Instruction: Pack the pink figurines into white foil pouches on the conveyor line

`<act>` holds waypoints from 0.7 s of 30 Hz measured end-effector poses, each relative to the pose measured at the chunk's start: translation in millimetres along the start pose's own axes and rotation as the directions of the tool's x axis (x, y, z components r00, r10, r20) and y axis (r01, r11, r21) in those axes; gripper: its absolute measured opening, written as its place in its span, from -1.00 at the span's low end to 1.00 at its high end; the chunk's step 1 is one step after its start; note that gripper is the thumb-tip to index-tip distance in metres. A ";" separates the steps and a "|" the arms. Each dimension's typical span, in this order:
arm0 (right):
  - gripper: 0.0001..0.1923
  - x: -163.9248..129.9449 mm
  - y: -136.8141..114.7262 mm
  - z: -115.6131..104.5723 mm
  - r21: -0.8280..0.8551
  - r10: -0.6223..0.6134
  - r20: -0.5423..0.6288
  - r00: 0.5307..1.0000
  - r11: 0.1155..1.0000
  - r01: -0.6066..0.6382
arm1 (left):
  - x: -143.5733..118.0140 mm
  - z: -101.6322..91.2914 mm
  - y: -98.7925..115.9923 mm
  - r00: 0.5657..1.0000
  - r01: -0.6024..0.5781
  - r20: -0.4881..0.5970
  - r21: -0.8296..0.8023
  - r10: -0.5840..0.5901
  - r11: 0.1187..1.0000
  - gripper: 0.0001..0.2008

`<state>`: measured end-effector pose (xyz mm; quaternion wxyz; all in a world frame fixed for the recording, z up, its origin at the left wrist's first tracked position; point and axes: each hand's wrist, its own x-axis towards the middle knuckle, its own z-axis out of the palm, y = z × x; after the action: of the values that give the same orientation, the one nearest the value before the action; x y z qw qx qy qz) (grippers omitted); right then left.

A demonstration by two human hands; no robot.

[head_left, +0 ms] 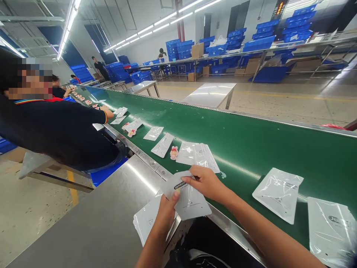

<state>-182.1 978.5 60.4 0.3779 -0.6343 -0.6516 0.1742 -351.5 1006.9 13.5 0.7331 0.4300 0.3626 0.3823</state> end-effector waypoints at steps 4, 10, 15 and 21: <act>-0.55 44.9 18.2 14.8 0.192 0.057 0.216 0.975 0.976 -0.100 | 7.9 -10.7 1.9 0.989 0.096 -0.106 -0.094 -0.106 0.991 -0.41; -0.56 123.6 52.6 26.8 0.051 0.334 0.063 0.940 0.940 -0.337 | 18.1 -14.0 4.9 0.985 0.032 -0.168 -0.081 -0.045 0.996 -0.52; -0.70 140.4 55.9 41.0 0.031 0.347 0.107 0.932 0.935 -0.352 | 23.0 -16.6 -4.6 0.993 0.042 -0.109 -0.037 -0.046 0.998 -0.57; -0.70 76.7 16.1 -0.3 0.291 0.221 0.048 0.974 0.930 -0.226 | 14.0 -8.6 -9.4 0.999 0.049 0.001 0.142 -0.050 0.989 -0.64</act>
<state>-163.8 1054.0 70.0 0.4409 -0.6397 -0.5447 0.3158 -350.4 1019.0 -1.1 0.7107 0.4730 0.3977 0.3362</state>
